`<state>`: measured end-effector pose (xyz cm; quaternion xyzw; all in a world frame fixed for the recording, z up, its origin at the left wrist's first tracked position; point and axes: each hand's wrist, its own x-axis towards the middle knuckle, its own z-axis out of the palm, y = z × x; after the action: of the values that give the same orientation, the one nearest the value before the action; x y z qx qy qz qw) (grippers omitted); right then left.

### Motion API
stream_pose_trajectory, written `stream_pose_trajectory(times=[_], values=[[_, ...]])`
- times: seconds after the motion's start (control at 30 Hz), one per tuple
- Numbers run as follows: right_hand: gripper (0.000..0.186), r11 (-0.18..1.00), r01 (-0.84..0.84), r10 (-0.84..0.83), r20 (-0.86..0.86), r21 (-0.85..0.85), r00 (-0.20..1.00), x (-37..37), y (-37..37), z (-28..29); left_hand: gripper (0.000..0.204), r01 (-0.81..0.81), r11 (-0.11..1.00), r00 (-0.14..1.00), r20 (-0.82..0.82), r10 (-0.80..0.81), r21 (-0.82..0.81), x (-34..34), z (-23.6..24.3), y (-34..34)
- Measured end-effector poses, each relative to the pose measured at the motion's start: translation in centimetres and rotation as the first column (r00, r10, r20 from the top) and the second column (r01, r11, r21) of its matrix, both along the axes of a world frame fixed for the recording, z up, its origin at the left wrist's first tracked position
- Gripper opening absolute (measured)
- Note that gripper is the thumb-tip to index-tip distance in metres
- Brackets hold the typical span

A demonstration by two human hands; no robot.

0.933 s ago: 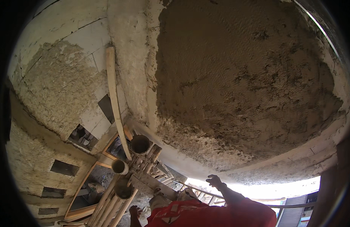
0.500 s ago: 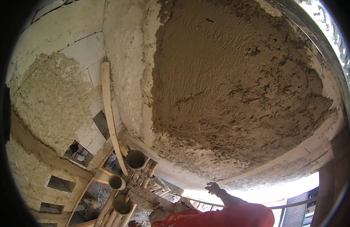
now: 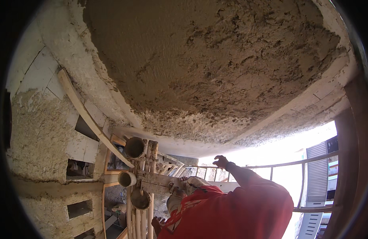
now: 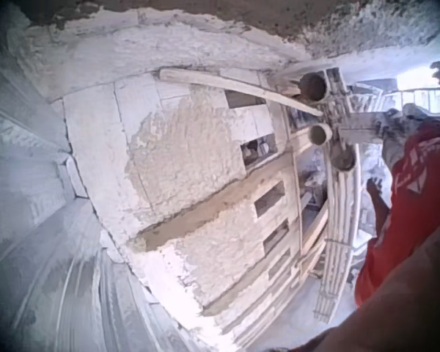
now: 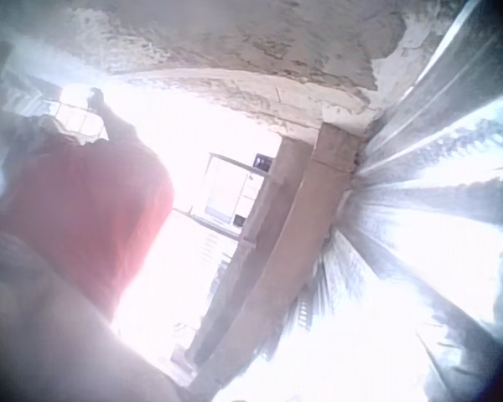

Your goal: The person applies wet plaster from a bucket onto a rough interior wall using a trowel and then smooths the surface with a long wooden board.

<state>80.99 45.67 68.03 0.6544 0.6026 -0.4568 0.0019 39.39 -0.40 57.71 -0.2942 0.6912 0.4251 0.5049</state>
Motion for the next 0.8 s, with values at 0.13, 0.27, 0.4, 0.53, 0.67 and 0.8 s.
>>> stream_pose_trajectory(times=[0.13, 0.27, 0.4, 0.53, 0.67, 0.8], values=[[0.048, 0.981, 0.133, -0.134, -0.002, -0.139, 0.991, 0.7, -0.1, 1.1, 0.050, -0.041, 0.999, 0.999, 0.019, 0.041, 0.019, 3.5, 0.2, -1.9], [0.046, 0.969, 0.150, -0.150, 0.014, -0.198, 0.989, 2.8, -0.2, 0.8, 0.055, -0.072, 0.997, 0.997, 0.025, 0.072, 0.011, 4.6, 2.0, -1.2], [0.042, 0.967, 0.130, -0.138, -0.023, -0.220, 0.990, 2.7, -0.2, 0.2, 0.054, -0.059, 0.998, 0.997, -0.045, 0.059, 0.014, 4.3, 3.0, -1.0], [0.037, 0.935, 0.189, -0.192, 0.019, -0.299, 0.981, 1.6, -0.2, 0.5, 0.053, -0.102, 0.995, 0.992, -0.078, 0.104, 0.023, 4.4, 3.9, -0.8], [0.038, 0.951, 0.124, -0.120, 0.031, -0.284, 0.992, -0.9, 0.6, 1.6, 0.050, -0.146, 0.989, 0.986, -0.076, 0.147, 0.024, 5.5, 4.0, -1.3], [0.039, 0.943, 0.078, -0.057, 0.075, -0.324, 0.996, -5.9, 1.1, 3.1, 0.051, -0.149, 0.989, 0.988, -0.031, 0.149, 0.009, 6.7, 2.6, -4.5]])
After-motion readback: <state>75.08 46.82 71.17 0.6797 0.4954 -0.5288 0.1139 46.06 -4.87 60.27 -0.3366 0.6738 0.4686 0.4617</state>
